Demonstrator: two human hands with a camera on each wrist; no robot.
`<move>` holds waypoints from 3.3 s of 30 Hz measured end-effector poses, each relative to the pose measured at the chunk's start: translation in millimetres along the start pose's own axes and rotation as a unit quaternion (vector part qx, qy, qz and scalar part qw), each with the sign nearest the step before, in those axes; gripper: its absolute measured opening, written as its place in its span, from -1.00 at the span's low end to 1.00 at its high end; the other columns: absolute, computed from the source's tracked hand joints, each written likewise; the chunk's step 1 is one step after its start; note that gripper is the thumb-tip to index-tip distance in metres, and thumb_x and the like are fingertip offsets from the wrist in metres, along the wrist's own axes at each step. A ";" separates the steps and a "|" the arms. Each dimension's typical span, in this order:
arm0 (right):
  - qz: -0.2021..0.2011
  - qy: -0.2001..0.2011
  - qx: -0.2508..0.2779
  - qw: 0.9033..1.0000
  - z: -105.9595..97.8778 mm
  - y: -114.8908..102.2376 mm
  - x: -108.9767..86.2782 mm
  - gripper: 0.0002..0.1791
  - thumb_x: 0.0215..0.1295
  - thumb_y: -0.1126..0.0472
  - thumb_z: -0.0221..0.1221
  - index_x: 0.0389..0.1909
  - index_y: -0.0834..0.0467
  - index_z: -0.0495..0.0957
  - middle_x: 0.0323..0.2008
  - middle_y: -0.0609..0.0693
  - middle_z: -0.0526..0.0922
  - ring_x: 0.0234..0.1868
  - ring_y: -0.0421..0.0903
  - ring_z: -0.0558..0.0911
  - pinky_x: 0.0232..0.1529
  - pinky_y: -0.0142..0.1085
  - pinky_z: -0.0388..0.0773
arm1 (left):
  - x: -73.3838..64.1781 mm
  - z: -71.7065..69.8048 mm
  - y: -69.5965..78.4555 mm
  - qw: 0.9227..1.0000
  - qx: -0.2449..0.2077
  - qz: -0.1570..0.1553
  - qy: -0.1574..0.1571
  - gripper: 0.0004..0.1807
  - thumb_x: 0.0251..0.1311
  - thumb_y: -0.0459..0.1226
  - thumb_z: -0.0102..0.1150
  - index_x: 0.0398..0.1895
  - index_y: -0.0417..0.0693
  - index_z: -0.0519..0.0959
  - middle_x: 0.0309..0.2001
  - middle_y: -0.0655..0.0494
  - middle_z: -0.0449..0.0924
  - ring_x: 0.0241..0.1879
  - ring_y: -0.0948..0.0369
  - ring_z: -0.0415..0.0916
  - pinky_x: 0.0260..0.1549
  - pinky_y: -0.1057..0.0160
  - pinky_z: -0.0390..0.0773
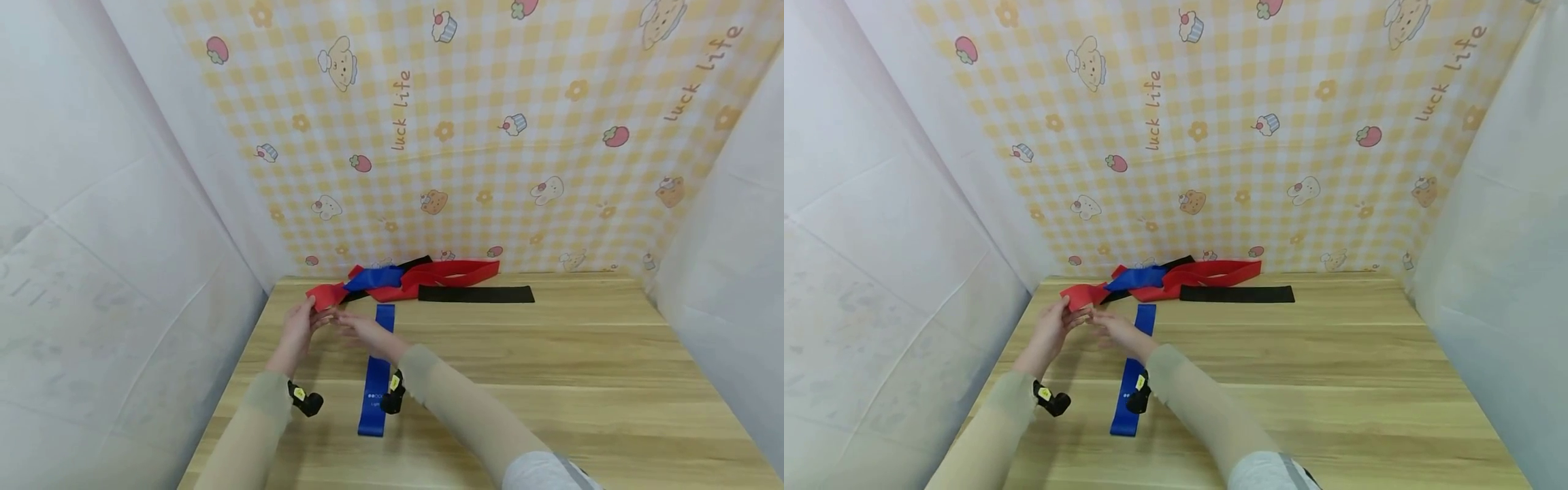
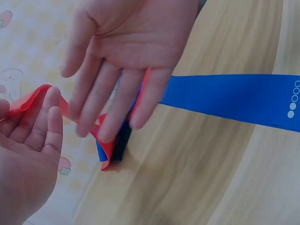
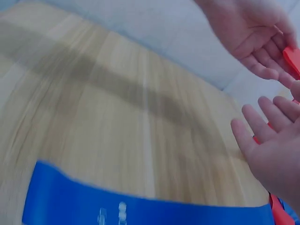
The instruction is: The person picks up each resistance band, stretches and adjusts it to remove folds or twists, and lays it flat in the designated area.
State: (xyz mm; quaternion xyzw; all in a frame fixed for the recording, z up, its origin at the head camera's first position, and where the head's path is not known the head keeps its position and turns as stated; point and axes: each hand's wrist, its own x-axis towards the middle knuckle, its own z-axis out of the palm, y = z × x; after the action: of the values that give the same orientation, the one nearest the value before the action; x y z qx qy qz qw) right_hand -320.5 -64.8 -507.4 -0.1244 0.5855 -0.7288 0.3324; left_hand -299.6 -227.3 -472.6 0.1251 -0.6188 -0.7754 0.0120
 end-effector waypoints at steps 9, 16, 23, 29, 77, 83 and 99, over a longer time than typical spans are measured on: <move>-0.014 -0.008 0.090 0.996 -0.9 -10.1 6.1 -0.46 0.57 0.08 -0.16 0.46 0.21 0.13 0.41 0.16 0.22 0.39 0.17 0.24 0.33 0.13 0.11 | -10.3 8.9 11.5 1.000 -0.016 0.014 -0.004 -0.65 0.51 -0.16 -0.18 -0.06 -0.31 0.45 -0.47 0.16 0.67 -0.44 0.32 0.61 -0.38 0.38 0.52; -0.044 -0.007 0.088 0.995 -7.4 -19.0 -0.9 -0.43 0.59 -0.02 -0.28 0.46 0.18 0.13 0.41 0.13 0.24 0.40 0.15 0.23 0.31 0.11 0.19 | -20.0 19.0 14.4 0.999 -0.033 0.038 -0.011 -0.60 0.49 -0.18 -0.12 0.03 -0.42 0.42 -0.43 0.09 0.70 -0.44 0.28 0.64 -0.39 0.38 0.55; -0.052 0.017 0.131 0.990 -14.7 -27.1 -0.3 -0.40 0.57 -0.07 -0.24 0.44 0.21 0.17 0.41 0.16 0.23 0.36 0.15 0.29 0.33 0.12 0.11 | -29.4 28.6 13.5 0.998 -0.021 0.054 -0.033 -0.53 0.51 -0.17 -0.17 0.15 -0.49 0.38 -0.44 0.11 0.68 -0.44 0.28 0.63 -0.38 0.37 0.54; -0.059 0.027 0.124 0.990 -21.0 -32.4 -3.7 -0.45 0.59 0.01 -0.25 0.41 0.26 0.21 0.37 0.23 0.29 0.38 0.21 0.25 0.33 0.11 0.14 | -37.3 32.6 13.8 0.997 -0.017 0.062 -0.044 -0.53 0.51 -0.17 -0.17 0.14 -0.47 0.39 -0.41 0.09 0.68 -0.40 0.24 0.64 -0.36 0.36 0.55; -0.060 0.256 0.174 0.949 -130.4 -13.9 -76.3 -0.69 0.48 0.30 -0.01 0.13 0.35 0.43 -0.36 -0.03 0.67 -0.41 -0.16 0.62 -0.14 -0.20 0.49 | -94.7 68.9 -51.6 0.993 0.036 -0.009 -0.114 -0.49 0.50 -0.15 -0.20 0.15 -0.49 0.43 -0.42 0.05 0.67 -0.39 0.22 0.61 -0.30 0.29 0.51; -0.047 0.263 0.161 0.950 -139.5 2.2 -88.3 -0.69 0.48 0.28 -0.01 0.13 0.34 0.44 -0.40 -0.05 0.68 -0.40 -0.18 0.63 -0.06 -0.16 0.47 | -102.8 64.2 -66.0 0.992 0.048 -0.025 -0.112 -0.47 0.50 -0.12 -0.18 0.18 -0.47 0.39 -0.33 -0.02 0.67 -0.36 0.21 0.61 -0.27 0.28 0.52; -0.036 0.264 0.175 0.948 -159.4 47.9 -103.9 -0.64 0.47 0.26 0.00 0.18 0.35 0.38 -0.22 0.04 0.68 -0.22 -0.11 0.65 0.00 -0.11 0.51 | -117.5 47.3 -105.6 0.991 0.038 -0.065 -0.107 -0.45 0.50 -0.14 -0.22 0.20 -0.52 0.32 -0.26 -0.05 0.68 -0.36 0.22 0.61 -0.30 0.30 0.51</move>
State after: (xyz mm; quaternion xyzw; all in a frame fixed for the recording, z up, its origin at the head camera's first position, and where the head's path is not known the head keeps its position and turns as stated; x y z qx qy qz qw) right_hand -317.5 119.0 -575.9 0.1112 0.5103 -0.8384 0.1560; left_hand -181.3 -137.0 -543.6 0.0816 -0.6363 -0.7592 -0.1098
